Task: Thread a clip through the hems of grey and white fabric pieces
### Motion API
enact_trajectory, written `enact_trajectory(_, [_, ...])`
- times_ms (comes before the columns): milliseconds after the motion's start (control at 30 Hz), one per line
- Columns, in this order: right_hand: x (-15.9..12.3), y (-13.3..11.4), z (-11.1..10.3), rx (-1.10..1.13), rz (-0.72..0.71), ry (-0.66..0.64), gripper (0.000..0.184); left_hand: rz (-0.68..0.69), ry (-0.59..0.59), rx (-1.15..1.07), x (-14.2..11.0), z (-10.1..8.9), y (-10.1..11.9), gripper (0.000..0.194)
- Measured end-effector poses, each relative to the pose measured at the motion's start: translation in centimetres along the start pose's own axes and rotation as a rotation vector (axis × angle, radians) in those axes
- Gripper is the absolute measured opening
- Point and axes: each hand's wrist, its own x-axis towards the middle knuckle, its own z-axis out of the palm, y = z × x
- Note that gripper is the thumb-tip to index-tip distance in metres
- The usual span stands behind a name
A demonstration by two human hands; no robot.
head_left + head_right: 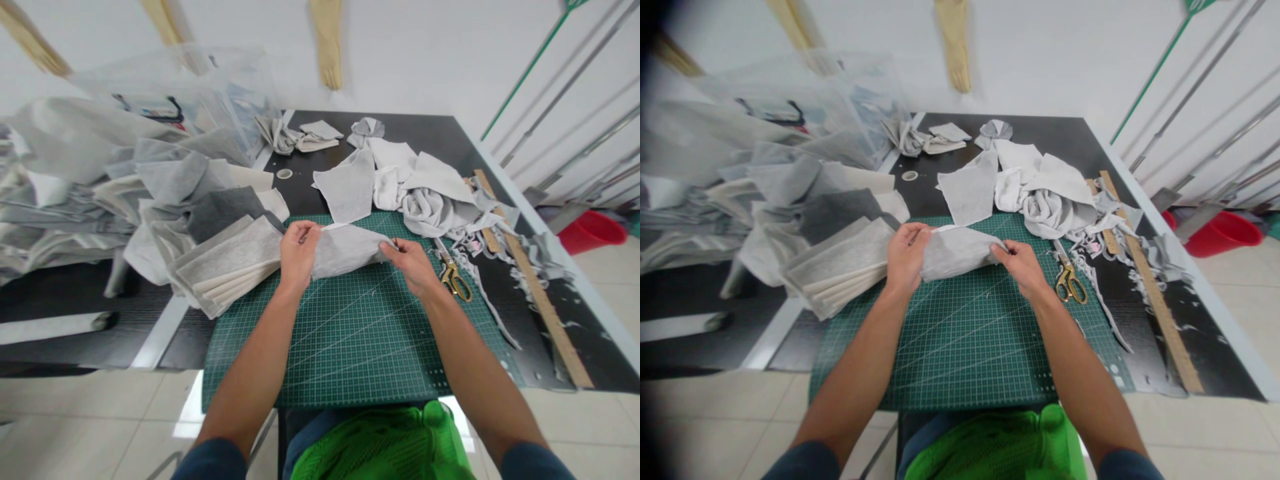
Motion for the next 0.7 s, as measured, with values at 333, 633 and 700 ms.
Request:
enact_trajectory(333, [0.7, 0.1, 0.0, 0.176, 0.152, 0.176, 0.054, -0.147, -0.025, 0.115, 1.0, -1.0, -2.0, 0.047])
enact_trajectory(633, [0.9, 0.3, -0.2, 0.213, 0.094, 0.239, 0.053, 0.046, -0.221, 0.160, 0.2, -0.8, -1.5, 0.055])
enact_trajectory(700, [0.9, 0.5, -0.4, 0.137, 0.002, 0.265, 0.068, 0.108, -0.176, 0.181, 0.3, -1.0, -1.3, 0.047])
